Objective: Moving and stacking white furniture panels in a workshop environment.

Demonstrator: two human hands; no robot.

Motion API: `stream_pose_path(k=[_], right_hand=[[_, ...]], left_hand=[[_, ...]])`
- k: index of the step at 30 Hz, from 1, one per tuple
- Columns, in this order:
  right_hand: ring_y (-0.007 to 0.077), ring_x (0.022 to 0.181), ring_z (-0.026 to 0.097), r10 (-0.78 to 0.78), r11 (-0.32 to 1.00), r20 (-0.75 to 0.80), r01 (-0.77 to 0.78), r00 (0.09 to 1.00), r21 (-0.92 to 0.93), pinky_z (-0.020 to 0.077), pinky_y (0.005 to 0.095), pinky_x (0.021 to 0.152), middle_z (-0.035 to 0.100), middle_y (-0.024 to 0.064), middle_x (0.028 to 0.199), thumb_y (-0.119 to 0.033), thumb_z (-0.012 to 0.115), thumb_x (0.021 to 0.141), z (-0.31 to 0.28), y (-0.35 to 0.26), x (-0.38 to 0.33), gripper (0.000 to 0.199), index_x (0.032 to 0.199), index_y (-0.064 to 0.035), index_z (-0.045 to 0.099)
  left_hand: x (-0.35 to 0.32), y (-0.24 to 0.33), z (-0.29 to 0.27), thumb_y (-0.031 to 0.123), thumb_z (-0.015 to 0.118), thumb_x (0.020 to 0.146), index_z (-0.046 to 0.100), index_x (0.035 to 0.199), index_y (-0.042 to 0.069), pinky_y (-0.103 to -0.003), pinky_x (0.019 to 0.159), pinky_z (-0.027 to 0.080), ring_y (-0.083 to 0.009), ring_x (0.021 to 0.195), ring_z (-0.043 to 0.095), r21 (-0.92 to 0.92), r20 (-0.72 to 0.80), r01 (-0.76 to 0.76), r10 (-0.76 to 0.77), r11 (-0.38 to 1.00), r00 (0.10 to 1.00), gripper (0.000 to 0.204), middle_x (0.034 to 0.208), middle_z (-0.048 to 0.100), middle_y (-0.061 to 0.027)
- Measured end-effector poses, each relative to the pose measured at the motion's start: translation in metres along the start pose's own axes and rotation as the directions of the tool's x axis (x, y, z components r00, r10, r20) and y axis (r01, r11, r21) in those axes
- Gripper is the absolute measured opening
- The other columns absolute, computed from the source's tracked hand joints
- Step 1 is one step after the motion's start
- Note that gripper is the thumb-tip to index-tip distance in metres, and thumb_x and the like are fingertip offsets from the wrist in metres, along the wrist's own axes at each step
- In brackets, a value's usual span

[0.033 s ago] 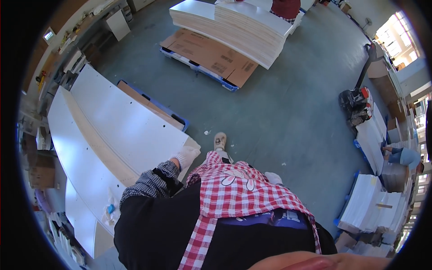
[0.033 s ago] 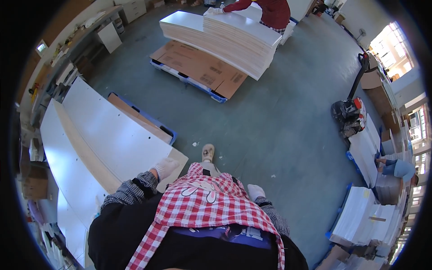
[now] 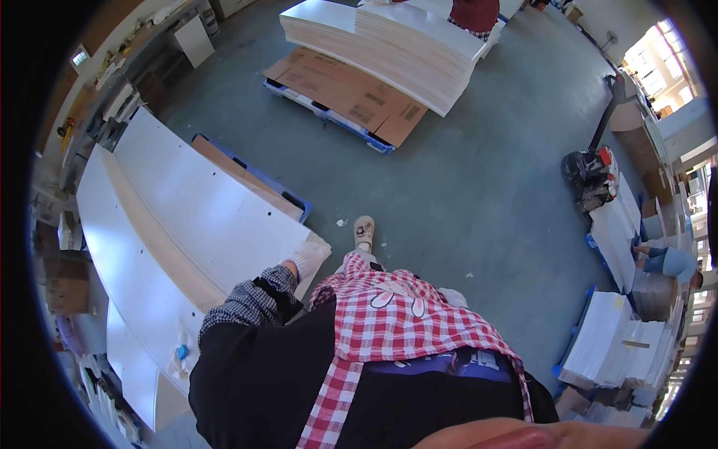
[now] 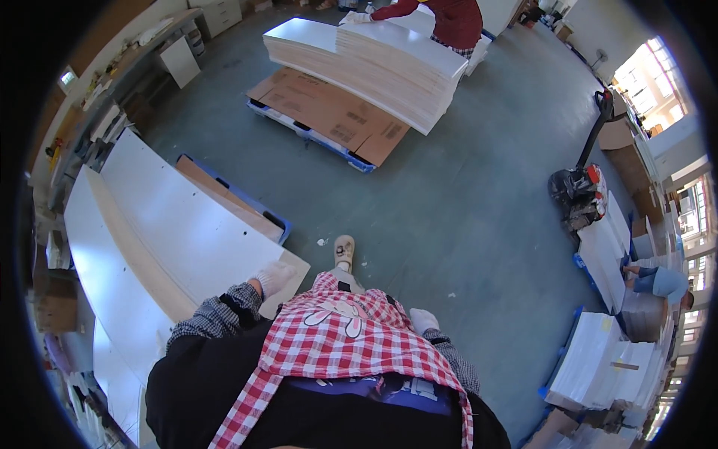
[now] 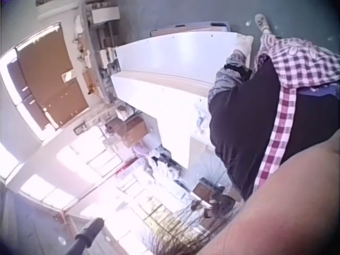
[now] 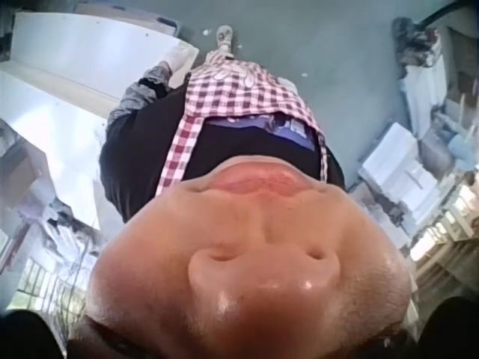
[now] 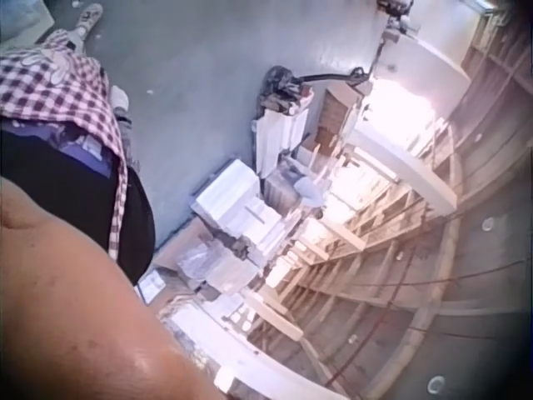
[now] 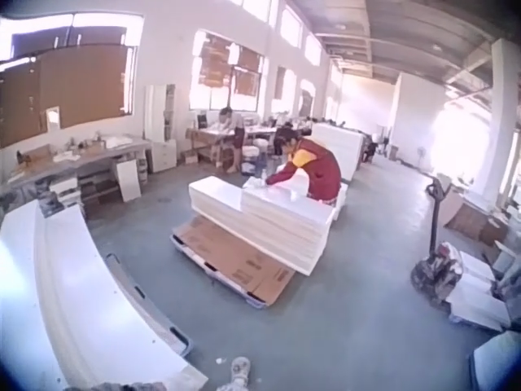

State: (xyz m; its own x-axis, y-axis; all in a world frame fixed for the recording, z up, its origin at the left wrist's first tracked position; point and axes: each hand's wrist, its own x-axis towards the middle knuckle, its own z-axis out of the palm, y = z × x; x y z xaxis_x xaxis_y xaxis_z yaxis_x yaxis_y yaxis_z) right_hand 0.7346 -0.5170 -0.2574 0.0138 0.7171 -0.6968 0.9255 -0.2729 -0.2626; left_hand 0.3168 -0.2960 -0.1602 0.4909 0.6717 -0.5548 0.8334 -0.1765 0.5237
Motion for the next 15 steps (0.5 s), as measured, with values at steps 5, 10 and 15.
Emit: stream_pose_path(k=[5,10,15], right_hand=[[0.0366,0.098,0.057,0.273,0.945,0.117,-0.289,0.955,0.151,0.0456,0.0451,0.081,0.062,0.0153,0.101,-0.029,0.048,0.082,-0.004,-0.02,-0.037,0.026,0.094,-0.0088,0.059],[0.0359,0.096,0.059,0.105,0.99,0.134,-0.091,0.985,-0.108,0.047,0.0457,0.08,0.062,0.018,0.1,-0.032,0.048,0.082,0.042,0.029,-0.034,0.03,0.094,-0.0068,0.061],[0.038,0.085,0.06,0.144,0.985,-0.125,-0.154,0.982,-0.077,0.0485,0.0457,0.073,0.063,0.0194,0.088,-0.019,0.055,0.076,-0.027,-0.005,-0.009,0.018,0.087,-0.0061,0.061]], left_hand=[[-0.001,-0.05,0.029,0.026,0.042,0.087,0.061,0.103,0.004,-0.043,0.082,0.046,-0.036,0.093,0.06,0.146,0.088,0.05,-0.064,0.988,0.994,0.033,0.095,0.063,-0.0214],[-0.007,-0.124,0.07,0.018,0.043,0.086,0.06,0.091,0.002,-0.045,0.073,0.049,-0.0348,0.086,0.062,0.437,0.244,-0.138,0.031,0.889,0.969,0.024,0.085,0.063,-0.0197],[0.015,-0.184,0.082,0.044,0.037,0.087,0.06,0.107,0.001,-0.041,0.095,0.038,-0.0341,0.11,0.052,0.18,0.156,0.386,-0.413,0.905,0.897,0.053,0.117,0.056,-0.0206]])
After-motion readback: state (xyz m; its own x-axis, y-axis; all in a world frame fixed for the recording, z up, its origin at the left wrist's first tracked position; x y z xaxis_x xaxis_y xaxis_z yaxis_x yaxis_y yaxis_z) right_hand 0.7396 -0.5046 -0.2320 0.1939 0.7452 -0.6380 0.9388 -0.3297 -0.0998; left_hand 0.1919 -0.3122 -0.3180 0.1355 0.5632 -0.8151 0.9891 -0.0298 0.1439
